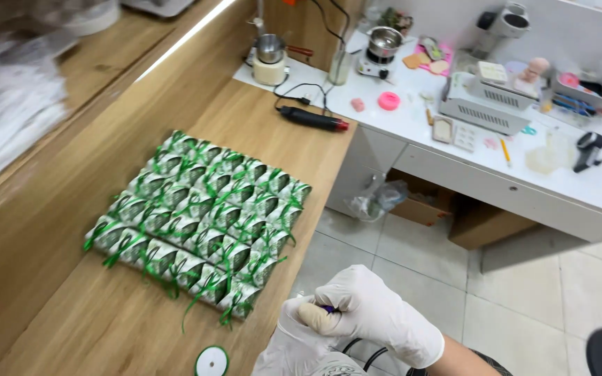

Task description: Preparing scented wax by adding fragrance and stirring it in a melting pot before pouring into molds.

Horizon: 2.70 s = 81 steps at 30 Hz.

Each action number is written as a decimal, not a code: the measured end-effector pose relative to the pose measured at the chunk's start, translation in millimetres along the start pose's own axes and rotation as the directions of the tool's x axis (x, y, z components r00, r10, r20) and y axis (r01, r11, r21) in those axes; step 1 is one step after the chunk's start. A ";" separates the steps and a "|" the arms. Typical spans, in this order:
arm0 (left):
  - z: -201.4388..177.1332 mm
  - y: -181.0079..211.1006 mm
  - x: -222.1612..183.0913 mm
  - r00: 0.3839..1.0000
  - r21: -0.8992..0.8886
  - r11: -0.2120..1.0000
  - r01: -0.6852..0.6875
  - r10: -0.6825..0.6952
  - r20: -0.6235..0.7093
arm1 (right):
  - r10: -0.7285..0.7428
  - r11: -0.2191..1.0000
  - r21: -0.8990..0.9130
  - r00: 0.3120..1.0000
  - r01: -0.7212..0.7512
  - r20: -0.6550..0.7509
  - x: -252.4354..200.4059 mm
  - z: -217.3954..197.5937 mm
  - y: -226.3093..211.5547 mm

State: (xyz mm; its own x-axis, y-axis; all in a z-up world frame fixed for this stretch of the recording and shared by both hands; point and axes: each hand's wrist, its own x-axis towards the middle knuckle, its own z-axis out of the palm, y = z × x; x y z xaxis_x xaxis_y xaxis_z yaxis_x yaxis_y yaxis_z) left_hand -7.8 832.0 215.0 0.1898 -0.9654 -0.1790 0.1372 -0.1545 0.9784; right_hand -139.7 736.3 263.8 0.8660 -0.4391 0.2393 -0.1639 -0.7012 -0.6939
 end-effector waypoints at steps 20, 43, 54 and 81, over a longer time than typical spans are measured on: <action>28.1 51.4 262.4 0.935 -0.397 0.884 -0.247 0.325 0.142 | 0.480 0.872 0.217 0.852 -0.438 -0.208 130.6 -192.0 98.0; 143.3 42.5 589.9 0.944 -0.072 0.994 -0.087 0.106 0.313 | 0.401 0.916 0.084 0.894 -0.392 -0.198 198.0 -377.2 399.5; 115.0 13.1 680.8 0.756 0.322 0.688 -0.651 0.545 0.363 | 0.338 0.941 0.092 0.904 -0.325 -0.262 230.0 -366.6 464.4; 179.4 27.7 690.0 0.978 0.291 0.957 -0.021 0.081 -0.194 | 0.679 0.673 0.328 0.729 -0.663 0.081 223.8 -352.6 595.4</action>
State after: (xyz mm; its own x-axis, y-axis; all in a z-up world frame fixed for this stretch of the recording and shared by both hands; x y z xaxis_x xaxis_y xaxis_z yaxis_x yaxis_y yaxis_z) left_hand -47.4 123.9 137.1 0.3854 -0.9154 -0.1161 -0.1556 -0.1885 0.9697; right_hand -210.0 22.6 143.7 0.5586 -0.7512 -0.3517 -0.5297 0.0033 -0.8482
